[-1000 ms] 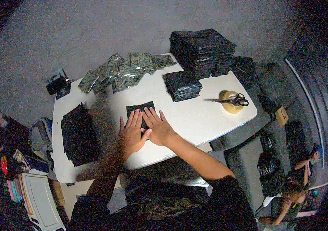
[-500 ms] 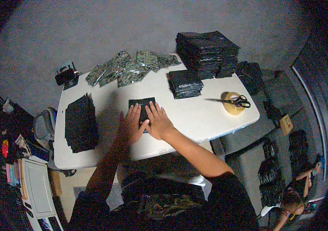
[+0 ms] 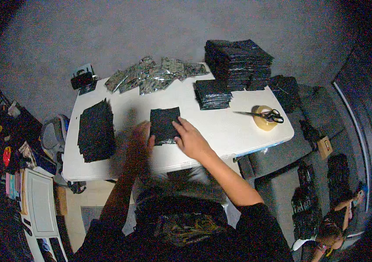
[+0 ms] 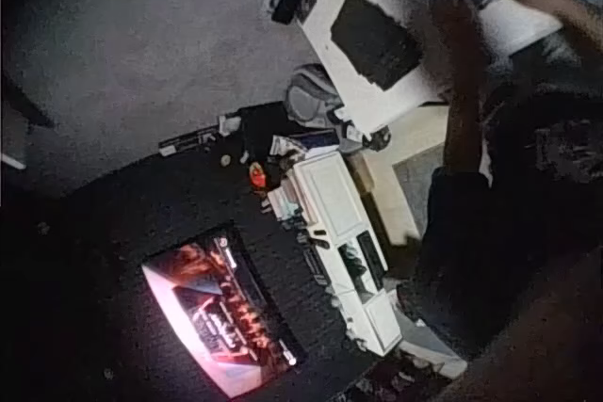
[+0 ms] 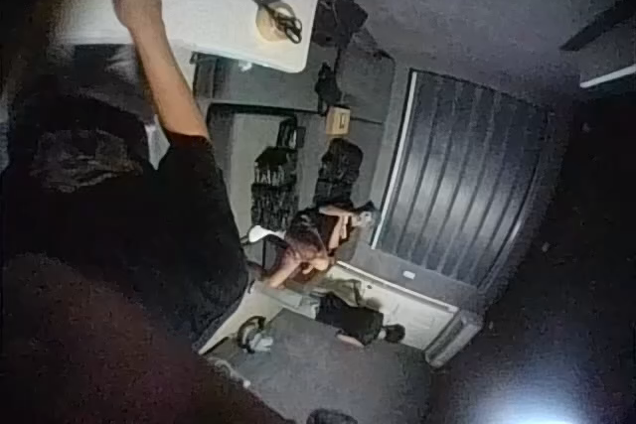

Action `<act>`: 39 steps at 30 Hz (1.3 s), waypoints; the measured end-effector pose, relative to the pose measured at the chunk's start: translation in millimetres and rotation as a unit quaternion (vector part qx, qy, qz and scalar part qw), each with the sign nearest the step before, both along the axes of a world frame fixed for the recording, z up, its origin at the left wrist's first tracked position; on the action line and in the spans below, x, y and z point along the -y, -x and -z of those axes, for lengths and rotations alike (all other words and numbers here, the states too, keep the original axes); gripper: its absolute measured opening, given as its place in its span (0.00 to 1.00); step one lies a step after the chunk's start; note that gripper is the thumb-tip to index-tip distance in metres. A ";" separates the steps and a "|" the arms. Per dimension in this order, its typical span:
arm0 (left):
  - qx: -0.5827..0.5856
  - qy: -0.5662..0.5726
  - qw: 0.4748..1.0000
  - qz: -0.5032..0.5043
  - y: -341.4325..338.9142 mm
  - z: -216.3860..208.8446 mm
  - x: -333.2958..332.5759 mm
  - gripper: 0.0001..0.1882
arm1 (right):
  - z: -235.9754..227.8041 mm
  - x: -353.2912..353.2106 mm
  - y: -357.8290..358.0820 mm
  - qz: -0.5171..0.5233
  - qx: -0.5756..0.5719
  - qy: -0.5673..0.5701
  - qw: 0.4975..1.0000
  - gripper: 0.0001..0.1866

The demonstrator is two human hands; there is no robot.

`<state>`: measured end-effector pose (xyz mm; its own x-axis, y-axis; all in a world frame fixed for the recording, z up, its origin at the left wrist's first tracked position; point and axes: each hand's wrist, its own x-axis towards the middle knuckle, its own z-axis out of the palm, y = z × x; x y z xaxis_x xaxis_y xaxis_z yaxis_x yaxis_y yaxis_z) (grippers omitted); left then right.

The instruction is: The recorder is packing camouflage-patterned items into black plastic bags on a table.

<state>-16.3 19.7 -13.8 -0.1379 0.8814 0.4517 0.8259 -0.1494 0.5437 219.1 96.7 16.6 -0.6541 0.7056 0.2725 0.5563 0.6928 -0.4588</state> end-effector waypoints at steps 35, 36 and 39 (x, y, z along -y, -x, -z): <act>0.188 0.087 0.978 -0.006 25.8 27.0 -82.9 0.30 | 17.3 -75.4 30.3 0.111 -0.271 0.466 0.835 0.16; 0.188 0.082 0.979 -0.005 24.0 25.9 -86.7 0.30 | 23.9 -79.1 29.6 0.069 -0.355 0.447 0.818 0.12; 0.175 0.041 0.979 -0.102 23.3 24.9 -75.9 0.27 | 16.3 -60.4 46.5 0.042 -0.415 0.450 0.789 0.07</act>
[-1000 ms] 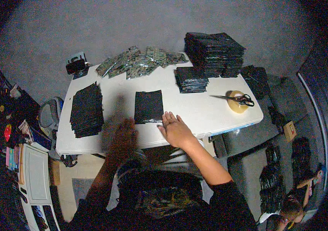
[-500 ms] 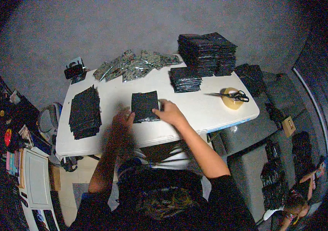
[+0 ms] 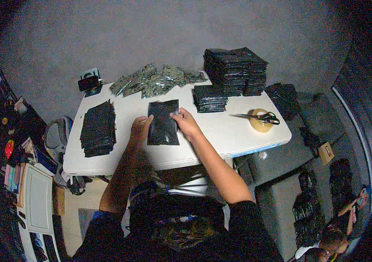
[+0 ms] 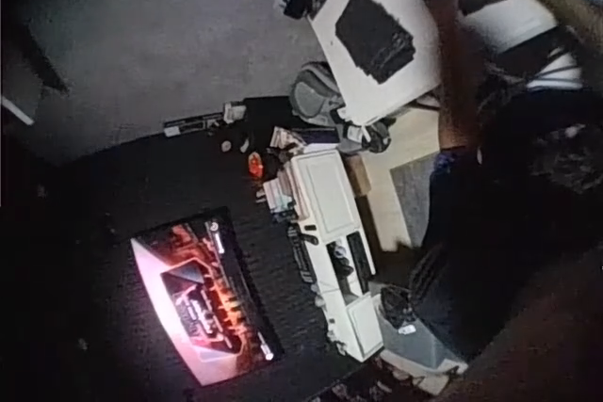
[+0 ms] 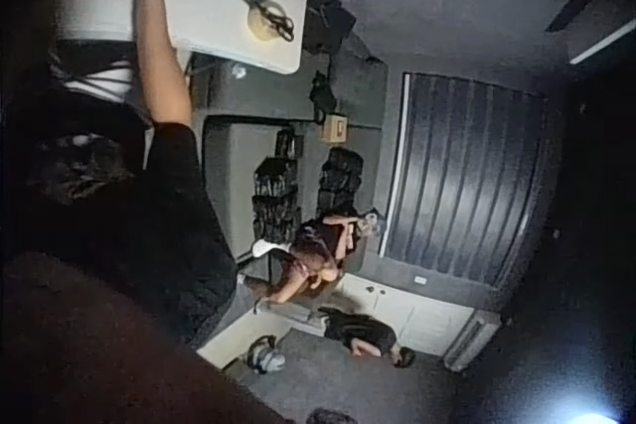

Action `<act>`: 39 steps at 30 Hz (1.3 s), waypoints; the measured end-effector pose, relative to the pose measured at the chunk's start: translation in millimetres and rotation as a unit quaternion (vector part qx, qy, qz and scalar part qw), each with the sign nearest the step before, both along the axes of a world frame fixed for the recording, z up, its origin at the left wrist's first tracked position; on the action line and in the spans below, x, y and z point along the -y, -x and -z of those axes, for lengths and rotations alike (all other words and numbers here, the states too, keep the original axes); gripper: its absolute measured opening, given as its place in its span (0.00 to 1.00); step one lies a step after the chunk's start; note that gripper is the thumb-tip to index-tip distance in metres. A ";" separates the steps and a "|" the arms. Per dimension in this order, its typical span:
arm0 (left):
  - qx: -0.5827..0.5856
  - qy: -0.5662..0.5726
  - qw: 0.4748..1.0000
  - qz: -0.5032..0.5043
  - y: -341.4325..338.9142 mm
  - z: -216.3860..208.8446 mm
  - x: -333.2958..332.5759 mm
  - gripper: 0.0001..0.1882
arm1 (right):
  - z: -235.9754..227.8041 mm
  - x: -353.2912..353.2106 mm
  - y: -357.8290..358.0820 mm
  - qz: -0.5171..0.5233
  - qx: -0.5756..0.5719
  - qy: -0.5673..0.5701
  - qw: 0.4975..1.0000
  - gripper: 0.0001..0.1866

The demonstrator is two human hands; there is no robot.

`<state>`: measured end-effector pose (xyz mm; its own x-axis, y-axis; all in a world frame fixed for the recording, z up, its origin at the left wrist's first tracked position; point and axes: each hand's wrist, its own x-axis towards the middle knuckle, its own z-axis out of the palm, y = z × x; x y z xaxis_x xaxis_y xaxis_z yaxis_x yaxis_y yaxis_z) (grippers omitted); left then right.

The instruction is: The recorder is packing camouflage-patterned items into black plastic bags on a table.

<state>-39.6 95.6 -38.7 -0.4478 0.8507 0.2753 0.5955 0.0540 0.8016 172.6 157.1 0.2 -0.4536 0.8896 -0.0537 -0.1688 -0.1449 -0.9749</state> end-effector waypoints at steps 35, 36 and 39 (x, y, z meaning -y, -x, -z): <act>0.003 -0.213 0.976 -0.053 -59.6 -103.6 48.8 0.22 | -89.2 32.3 -27.0 0.348 0.115 -0.371 0.853 0.26; 0.031 -0.224 0.973 -0.049 -57.4 -104.1 48.3 0.22 | -86.1 33.6 -27.5 0.322 0.095 -0.358 0.871 0.25; 0.000 -0.251 0.967 -0.045 -57.6 -98.9 42.1 0.22 | -76.1 50.1 -16.6 0.272 0.146 -0.392 0.867 0.25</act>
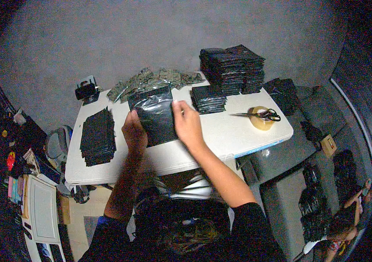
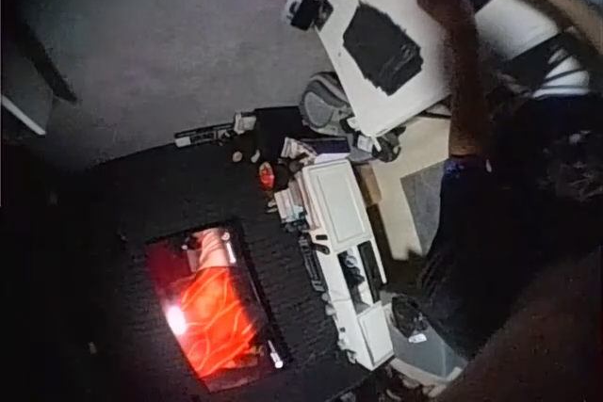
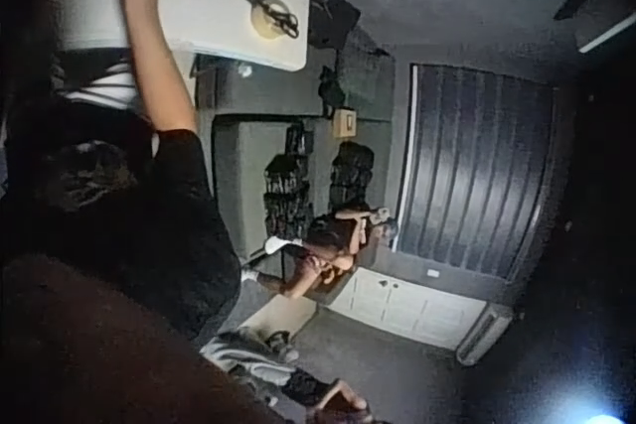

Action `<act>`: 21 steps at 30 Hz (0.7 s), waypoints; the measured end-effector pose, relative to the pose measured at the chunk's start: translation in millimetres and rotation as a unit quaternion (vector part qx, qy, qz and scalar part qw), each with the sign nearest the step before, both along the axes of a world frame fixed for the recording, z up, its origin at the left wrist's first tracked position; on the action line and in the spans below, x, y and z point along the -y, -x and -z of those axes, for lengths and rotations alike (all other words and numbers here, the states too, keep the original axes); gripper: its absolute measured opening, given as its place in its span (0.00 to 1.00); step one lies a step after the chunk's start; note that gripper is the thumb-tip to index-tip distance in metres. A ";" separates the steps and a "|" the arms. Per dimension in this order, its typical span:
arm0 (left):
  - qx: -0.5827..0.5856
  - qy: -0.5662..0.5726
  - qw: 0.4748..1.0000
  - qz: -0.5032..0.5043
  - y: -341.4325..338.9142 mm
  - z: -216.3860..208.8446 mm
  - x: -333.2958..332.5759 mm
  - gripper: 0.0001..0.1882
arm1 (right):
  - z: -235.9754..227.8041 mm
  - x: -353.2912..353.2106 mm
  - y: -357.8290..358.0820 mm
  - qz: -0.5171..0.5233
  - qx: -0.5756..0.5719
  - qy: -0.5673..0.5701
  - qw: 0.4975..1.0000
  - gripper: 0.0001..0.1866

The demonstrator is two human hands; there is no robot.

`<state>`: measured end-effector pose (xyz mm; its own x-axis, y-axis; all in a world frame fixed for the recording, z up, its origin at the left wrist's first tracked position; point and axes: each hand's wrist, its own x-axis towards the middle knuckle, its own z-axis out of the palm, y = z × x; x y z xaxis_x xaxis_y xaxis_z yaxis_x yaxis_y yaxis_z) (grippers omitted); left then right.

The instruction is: The recorder is packing camouflage-patterned items into black plastic bags on a table.

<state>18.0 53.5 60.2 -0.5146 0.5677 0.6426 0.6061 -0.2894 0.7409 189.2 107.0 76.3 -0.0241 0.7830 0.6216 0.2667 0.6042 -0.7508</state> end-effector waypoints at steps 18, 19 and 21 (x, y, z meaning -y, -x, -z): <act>0.056 -0.086 0.990 0.093 16.2 15.9 -3.9 0.27 | -6.4 19.3 -7.4 0.047 0.149 0.041 0.987 0.28; 0.095 -0.081 0.985 0.115 17.2 14.5 -4.7 0.27 | -8.7 20.3 -12.6 0.033 0.150 0.089 0.984 0.26; 0.092 -0.065 0.987 0.117 13.0 13.9 -6.4 0.27 | -4.4 13.3 -5.8 0.003 0.077 0.064 0.995 0.26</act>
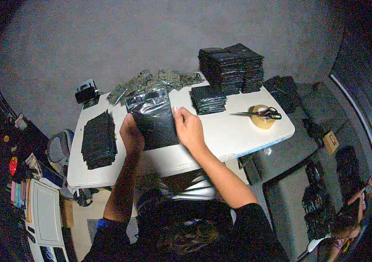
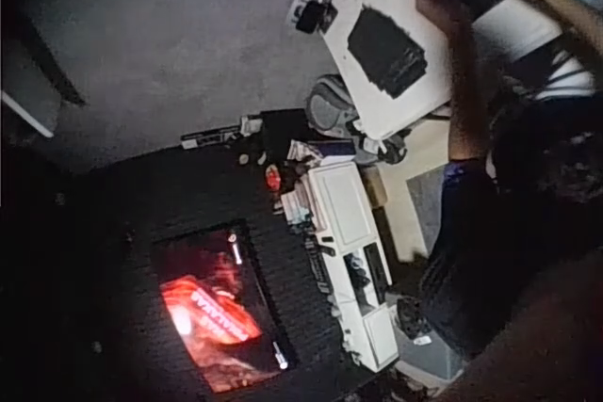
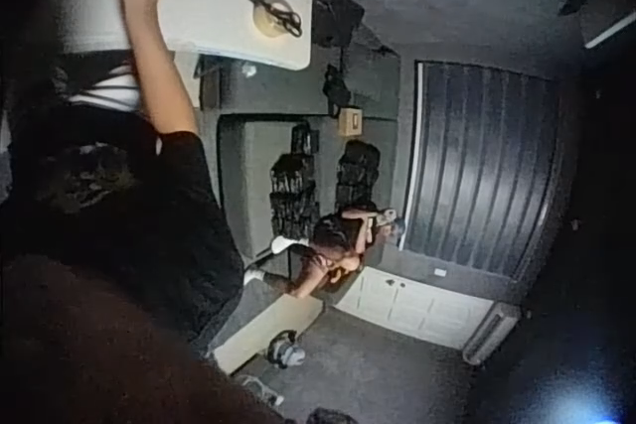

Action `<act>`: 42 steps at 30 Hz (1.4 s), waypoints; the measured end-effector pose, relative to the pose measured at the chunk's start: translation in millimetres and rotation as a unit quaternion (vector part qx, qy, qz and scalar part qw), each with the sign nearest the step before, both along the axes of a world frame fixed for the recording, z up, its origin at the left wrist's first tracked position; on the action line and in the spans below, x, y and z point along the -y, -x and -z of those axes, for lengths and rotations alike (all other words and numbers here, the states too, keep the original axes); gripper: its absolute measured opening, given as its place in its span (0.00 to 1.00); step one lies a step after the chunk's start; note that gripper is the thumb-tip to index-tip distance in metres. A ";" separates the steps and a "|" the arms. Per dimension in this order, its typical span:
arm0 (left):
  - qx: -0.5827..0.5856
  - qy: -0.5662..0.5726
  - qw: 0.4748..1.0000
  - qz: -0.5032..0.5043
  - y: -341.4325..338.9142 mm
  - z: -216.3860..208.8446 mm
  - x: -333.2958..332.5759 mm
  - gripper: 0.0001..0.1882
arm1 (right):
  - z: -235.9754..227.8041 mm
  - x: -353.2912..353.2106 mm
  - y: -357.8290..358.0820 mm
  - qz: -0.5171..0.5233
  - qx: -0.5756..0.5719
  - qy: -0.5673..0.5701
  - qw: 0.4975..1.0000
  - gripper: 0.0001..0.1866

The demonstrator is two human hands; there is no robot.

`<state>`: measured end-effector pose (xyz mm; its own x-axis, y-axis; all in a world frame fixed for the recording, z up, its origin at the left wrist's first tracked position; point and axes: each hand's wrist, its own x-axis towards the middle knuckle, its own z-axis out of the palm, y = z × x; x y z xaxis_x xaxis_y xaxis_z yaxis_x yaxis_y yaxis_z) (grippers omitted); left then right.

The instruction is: The recorder is packing camouflage-patterned items into black plastic bags on a table.

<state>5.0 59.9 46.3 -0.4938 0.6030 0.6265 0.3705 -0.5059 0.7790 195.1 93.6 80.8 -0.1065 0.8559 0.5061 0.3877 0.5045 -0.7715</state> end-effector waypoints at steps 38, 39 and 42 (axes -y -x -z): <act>-0.082 0.158 0.970 0.168 45.8 -18.7 -22.6 0.11 | 16.5 -64.9 5.0 -0.188 -0.078 0.078 0.976 0.11; -0.116 0.108 0.978 0.134 47.6 -19.8 -22.7 0.10 | 13.7 -64.8 3.4 -0.189 -0.077 0.079 0.976 0.11; -0.176 0.114 0.967 0.148 53.2 -3.7 -1.6 0.09 | 14.6 -63.9 -18.4 -0.259 0.127 -0.101 0.952 0.10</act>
